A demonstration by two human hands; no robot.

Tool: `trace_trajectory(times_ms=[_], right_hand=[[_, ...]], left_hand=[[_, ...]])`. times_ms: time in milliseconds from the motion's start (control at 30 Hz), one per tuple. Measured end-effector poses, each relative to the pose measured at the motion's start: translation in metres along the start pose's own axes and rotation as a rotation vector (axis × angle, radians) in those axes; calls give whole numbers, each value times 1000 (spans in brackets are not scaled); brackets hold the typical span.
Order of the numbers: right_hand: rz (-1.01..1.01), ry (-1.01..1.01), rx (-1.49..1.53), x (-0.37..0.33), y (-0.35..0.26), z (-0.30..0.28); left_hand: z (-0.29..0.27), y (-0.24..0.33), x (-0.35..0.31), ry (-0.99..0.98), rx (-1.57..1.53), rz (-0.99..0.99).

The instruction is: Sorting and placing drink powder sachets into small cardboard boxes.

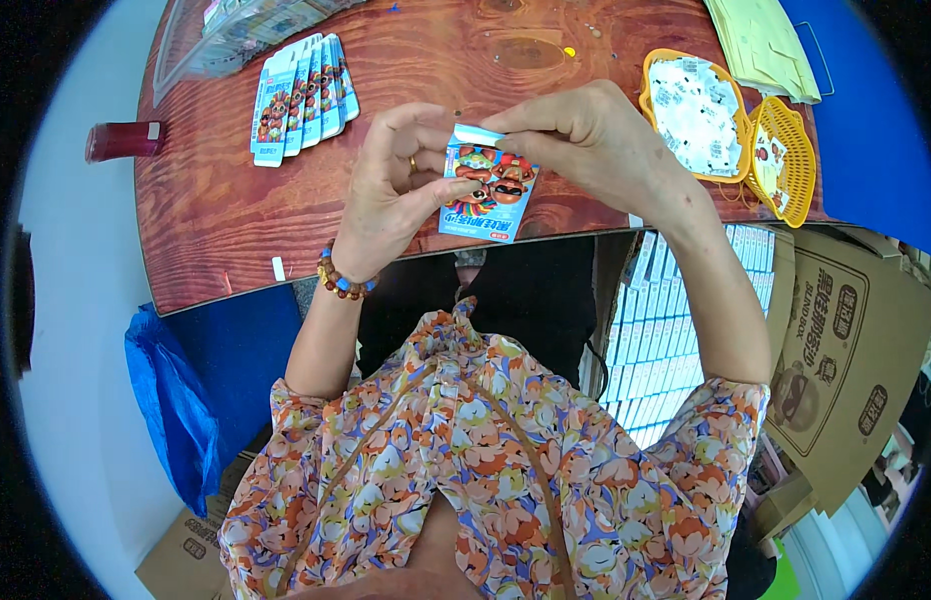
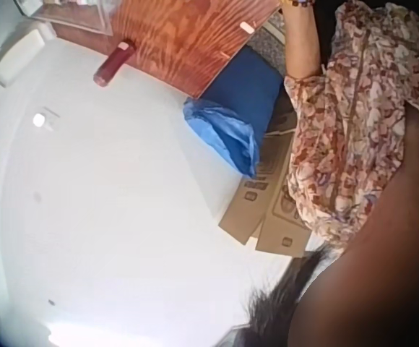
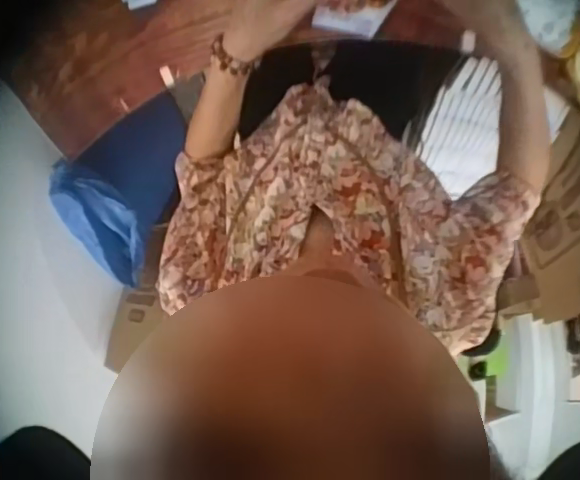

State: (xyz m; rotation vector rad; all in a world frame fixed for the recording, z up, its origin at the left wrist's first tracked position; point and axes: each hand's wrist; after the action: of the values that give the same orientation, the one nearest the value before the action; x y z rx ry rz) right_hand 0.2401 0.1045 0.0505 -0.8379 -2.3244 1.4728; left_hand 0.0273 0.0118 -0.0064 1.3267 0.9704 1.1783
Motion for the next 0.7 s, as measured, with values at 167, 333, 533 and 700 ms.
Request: trace_trajectory(times_ms=[167,333,533,700], right_hand=[[-166,38,-299,-6,1,6],[-226,72,-571,-17,-9,14],[-222,154,-791,-28,-10,34],[-59,265,-189,-45,17,33]], left_hand=[[1,-7,-1,3,95,-35],[4,-10,-3,9,116,-47],[11,-11,-6,19,69,-34],[22,-10,-5,16,16,11]])
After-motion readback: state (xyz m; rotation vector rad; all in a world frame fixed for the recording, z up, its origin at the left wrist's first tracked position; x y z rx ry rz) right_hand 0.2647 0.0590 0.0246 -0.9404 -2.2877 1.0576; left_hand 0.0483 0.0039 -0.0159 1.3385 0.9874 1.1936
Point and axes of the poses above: each hand's wrist, its own x-axis towards the middle knuckle, its own z-axis out of the palm, y = z × x, and after that the axes turned 5 degrees about -y, right-handed
